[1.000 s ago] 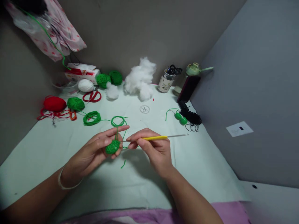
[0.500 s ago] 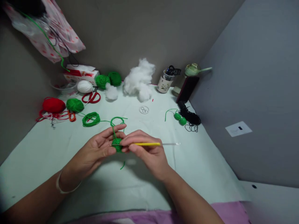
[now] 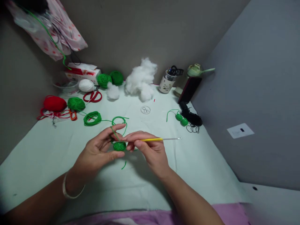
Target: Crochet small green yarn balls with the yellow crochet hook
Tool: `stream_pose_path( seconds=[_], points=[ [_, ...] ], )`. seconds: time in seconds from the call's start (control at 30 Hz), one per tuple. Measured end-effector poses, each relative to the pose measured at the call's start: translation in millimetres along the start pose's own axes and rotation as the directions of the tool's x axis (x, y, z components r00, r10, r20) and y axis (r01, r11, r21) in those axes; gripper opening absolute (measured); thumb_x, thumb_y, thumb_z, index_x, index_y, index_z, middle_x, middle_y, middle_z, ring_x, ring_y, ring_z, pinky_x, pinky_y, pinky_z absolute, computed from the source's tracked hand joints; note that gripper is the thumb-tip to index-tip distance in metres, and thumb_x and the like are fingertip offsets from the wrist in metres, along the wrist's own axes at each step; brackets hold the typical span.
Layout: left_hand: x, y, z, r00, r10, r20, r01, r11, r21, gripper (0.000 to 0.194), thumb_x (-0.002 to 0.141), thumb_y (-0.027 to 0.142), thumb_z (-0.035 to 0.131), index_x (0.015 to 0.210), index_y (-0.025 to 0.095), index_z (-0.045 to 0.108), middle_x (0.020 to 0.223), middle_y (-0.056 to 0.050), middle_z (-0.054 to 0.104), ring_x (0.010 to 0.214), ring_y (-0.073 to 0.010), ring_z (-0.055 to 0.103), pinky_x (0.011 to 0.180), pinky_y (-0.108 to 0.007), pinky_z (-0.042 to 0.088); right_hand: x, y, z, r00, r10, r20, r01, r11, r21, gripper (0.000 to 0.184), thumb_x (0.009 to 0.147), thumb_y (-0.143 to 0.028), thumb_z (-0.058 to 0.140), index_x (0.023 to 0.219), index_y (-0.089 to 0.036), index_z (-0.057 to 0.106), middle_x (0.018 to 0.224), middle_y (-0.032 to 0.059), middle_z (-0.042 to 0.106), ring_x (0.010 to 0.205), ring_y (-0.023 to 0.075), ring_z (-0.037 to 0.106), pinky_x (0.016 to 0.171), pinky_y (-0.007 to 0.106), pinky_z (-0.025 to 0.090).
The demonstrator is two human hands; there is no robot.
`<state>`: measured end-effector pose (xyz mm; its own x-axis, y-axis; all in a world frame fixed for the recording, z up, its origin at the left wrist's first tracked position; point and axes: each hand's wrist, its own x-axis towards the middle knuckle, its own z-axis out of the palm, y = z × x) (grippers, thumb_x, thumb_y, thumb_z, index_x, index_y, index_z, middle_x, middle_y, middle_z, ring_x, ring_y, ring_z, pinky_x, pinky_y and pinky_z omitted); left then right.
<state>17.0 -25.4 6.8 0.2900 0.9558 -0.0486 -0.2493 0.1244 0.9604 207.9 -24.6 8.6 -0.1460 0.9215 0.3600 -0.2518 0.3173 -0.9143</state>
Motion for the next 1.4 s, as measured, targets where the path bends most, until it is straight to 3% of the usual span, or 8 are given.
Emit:
stream_pose_path(
  seconds=[0.17,0.73,1.03,1.4],
  points=[
    [1.7,-0.7,-3.0,0.999,0.002,0.034,-0.002,1.0,-0.021,0.059,0.079,0.022,0.089,0.134,0.03,0.072,0.101,-0.003,0.069,0.104,-0.0213,0.064,0.104,-0.037,0.046,3.2,-0.9,-4.9,0.996,0.089,0.008,-0.09,0.994,0.065,0.021,0.098,-0.04,0.071,0.098,-0.021,0.08,0.095,0.0085,0.083,0.068,0.0153,0.075,0.063,0.029,0.064],
    [-0.1,-1.3,-4.7,0.995,0.003,0.102,0.002,0.999,-0.042,0.055,0.088,0.025,0.083,0.14,0.029,0.066,0.113,-0.005,0.073,0.109,-0.0218,0.066,0.104,-0.036,0.047,2.2,-8.0,-8.8,0.999,0.015,0.038,-0.014,1.0,-0.017,0.018,0.103,-0.034,0.064,0.101,-0.021,0.076,0.099,0.0069,0.081,0.077,0.0154,0.076,0.071,0.03,0.064],
    [0.3,1.2,-2.2,0.999,0.033,-0.013,-0.032,0.997,0.071,0.056,0.078,0.021,0.09,0.13,0.03,0.072,0.097,0.001,0.069,0.102,-0.0185,0.062,0.101,-0.033,0.045,-4.7,-9.8,-5.9,0.994,-0.051,0.097,0.058,0.996,-0.068,0.021,0.107,-0.026,0.058,0.108,-0.025,0.079,0.106,0.007,0.08,0.086,0.0167,0.074,0.078,0.032,0.061],
    [1.9,7.1,0.8,0.998,-0.012,-0.054,0.02,0.988,0.155,0.056,0.072,0.022,0.088,0.126,0.027,0.073,0.09,0.0,0.063,0.094,-0.02,0.061,0.094,-0.035,0.047,-4.8,-9.1,-7.7,0.985,-0.066,0.16,0.086,0.989,-0.119,0.022,0.107,-0.023,0.056,0.109,-0.025,0.078,0.105,0.0073,0.08,0.098,0.0196,0.074,0.078,0.034,0.063]
  ],
)
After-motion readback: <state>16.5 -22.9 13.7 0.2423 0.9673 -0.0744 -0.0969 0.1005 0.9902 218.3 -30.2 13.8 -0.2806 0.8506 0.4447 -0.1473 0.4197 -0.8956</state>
